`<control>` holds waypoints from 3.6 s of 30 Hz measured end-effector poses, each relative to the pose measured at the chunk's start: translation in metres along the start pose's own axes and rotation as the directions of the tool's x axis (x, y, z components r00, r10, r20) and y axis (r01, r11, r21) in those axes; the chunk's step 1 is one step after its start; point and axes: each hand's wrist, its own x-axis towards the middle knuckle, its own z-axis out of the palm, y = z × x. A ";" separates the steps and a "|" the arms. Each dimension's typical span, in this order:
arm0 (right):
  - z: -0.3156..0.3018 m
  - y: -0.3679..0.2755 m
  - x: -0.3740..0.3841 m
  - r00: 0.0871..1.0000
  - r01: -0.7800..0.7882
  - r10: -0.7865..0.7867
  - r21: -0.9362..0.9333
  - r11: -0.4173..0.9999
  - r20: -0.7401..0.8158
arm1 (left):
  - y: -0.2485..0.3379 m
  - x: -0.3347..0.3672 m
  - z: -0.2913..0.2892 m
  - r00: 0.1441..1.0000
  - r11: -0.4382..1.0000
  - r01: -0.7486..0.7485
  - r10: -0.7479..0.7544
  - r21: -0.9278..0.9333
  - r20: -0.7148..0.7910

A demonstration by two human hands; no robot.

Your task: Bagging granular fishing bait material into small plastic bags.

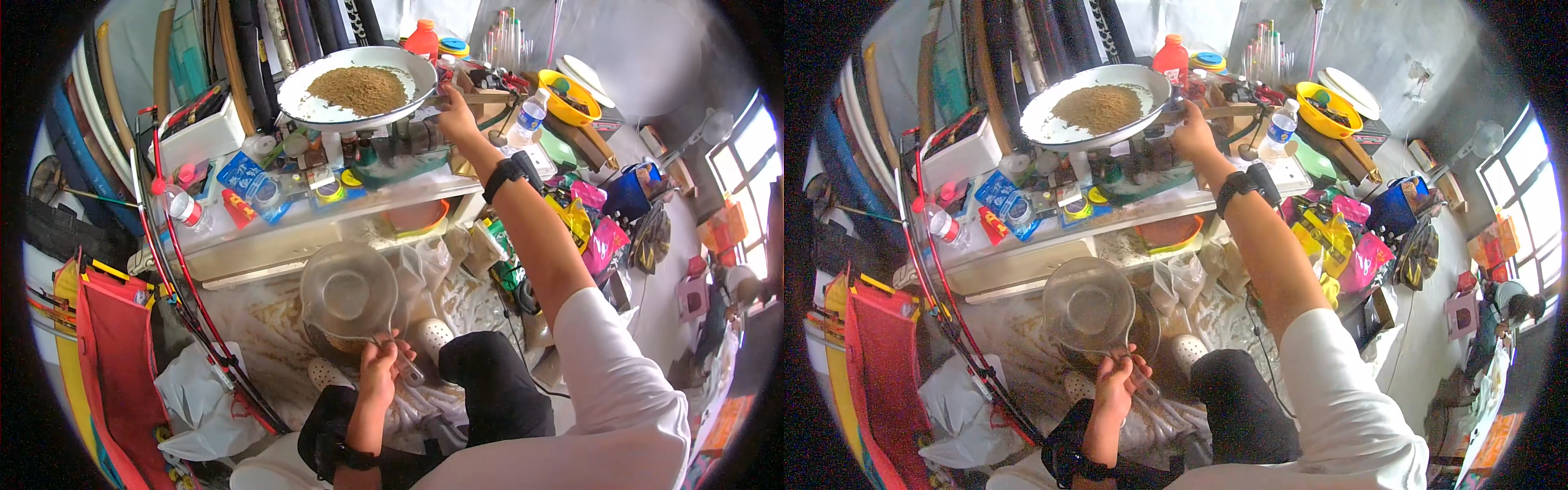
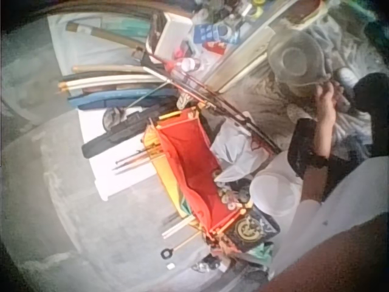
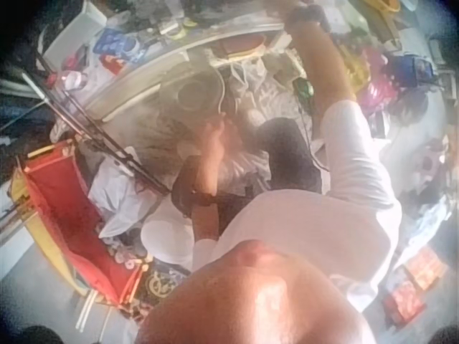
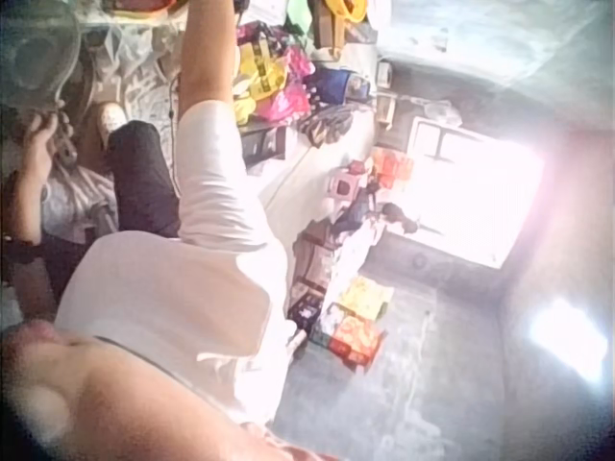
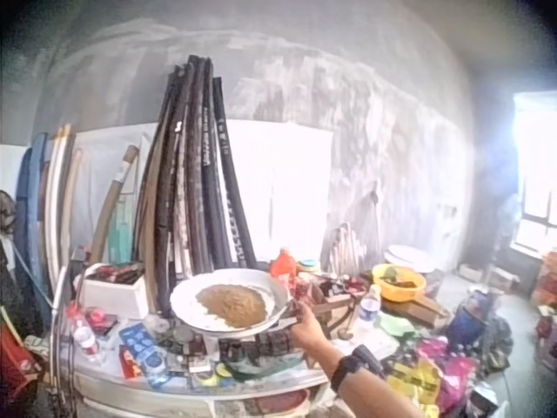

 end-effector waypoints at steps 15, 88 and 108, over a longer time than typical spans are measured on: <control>-0.028 -0.029 -0.110 0.980 -0.040 -0.026 0.325 0.945 0.196 | -0.004 0.002 0.001 1.000 0.999 0.002 -0.002 0.045 0.017; 0.016 -0.001 -0.297 0.883 -0.462 0.348 0.712 0.529 0.315 | 0.017 -0.015 -0.017 0.984 0.775 -0.102 0.169 0.623 -0.049; 0.042 0.002 -0.290 0.909 -0.415 0.243 0.675 0.610 0.339 | 0.016 -0.024 -0.041 0.964 0.825 -0.129 0.234 0.550 -0.125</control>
